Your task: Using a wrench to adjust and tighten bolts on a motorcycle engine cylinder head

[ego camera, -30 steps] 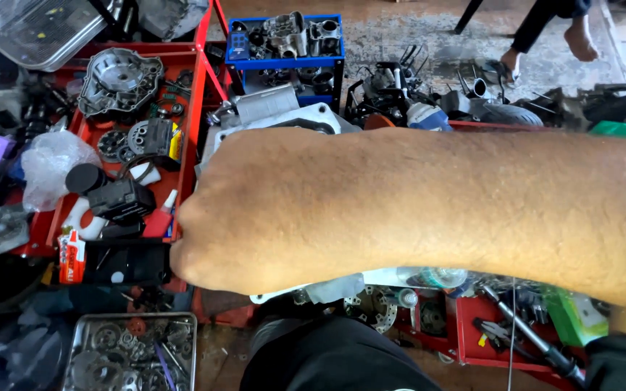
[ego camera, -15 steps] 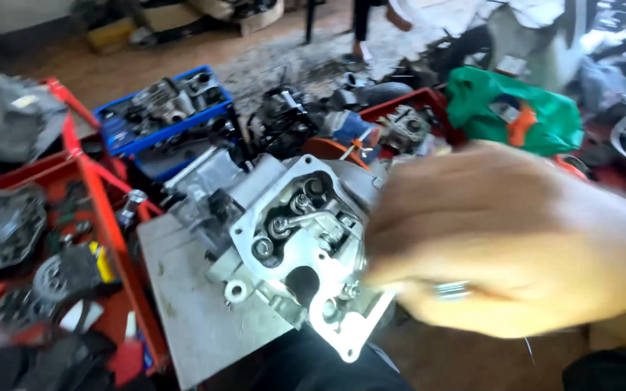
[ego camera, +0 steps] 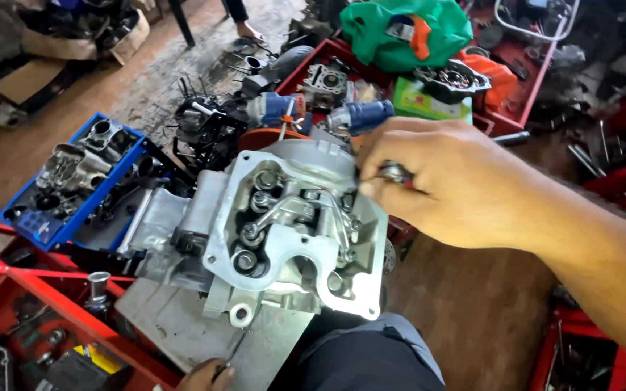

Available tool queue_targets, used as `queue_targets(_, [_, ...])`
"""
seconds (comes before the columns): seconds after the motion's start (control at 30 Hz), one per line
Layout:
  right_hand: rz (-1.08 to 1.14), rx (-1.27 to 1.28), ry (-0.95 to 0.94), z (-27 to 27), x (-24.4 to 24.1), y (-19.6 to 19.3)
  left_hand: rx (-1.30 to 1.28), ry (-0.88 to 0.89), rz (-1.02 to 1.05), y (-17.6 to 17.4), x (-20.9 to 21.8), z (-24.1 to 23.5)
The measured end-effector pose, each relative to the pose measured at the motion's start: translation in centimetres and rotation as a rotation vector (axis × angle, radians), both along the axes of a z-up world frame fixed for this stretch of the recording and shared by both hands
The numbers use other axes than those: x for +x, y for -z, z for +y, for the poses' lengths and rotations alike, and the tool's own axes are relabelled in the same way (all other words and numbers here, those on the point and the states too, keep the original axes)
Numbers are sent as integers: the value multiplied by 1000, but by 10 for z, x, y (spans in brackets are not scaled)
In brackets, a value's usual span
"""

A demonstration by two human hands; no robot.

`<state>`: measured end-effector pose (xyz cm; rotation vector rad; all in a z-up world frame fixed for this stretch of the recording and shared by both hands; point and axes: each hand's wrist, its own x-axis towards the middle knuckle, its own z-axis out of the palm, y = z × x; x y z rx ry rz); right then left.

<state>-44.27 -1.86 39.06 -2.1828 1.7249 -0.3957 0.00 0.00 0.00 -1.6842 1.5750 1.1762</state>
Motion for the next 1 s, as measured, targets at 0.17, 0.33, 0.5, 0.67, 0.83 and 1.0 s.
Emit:
queue_targets(0.17, [1, -200, -93, 3, 4, 8, -259, -65, 13, 72, 4, 23])
queue_targets(0.33, [-22, -244, -93, 7, 5, 20, -460, -20, -131, 68, -2, 42])
queue_targets(0.5, [-67, -424, -223, 4, -4, 25, -971, 200, -185, 74, 2, 54])
queue_targets(0.67, [-56, -440, -243, 2, -7, 27, -915, 100, -162, -31, -9, 41])
queue_targets(0.83, [-90, -361, -231, -3, -12, 28, -1366, 240, 415, -255, -76, 46])
queue_targets(1.0, [-120, -369, -243, -7, -16, 27, -1642, 850, 411, -397, -175, 31])
